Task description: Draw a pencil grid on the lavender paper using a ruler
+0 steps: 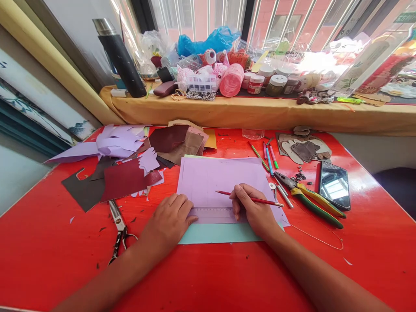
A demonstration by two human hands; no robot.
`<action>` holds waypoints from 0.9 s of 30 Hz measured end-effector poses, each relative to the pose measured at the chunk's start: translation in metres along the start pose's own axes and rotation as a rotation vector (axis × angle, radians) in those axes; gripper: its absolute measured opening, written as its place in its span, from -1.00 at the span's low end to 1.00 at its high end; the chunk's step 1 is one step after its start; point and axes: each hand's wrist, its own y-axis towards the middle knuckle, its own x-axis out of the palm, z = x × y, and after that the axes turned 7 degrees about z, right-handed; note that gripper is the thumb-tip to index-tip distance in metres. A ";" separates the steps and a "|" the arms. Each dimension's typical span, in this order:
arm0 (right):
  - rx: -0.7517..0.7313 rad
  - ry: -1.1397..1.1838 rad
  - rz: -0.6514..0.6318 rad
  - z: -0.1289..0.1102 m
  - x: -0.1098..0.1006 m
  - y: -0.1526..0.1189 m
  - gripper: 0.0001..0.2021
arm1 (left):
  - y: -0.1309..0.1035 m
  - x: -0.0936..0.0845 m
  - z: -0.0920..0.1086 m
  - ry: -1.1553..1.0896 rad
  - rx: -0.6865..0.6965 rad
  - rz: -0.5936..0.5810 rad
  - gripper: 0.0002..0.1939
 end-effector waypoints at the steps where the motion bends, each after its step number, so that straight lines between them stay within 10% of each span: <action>1: -0.002 -0.001 0.004 0.000 0.000 0.000 -0.50 | -0.002 0.000 0.003 0.016 0.015 0.026 -0.79; 6: -0.002 -0.008 0.030 0.000 0.001 -0.001 -0.51 | -0.015 0.000 0.017 0.093 0.135 0.177 -0.73; 27: -0.089 -0.160 0.165 -0.001 0.001 -0.003 -0.51 | -0.025 -0.006 0.031 0.140 0.133 0.122 -0.60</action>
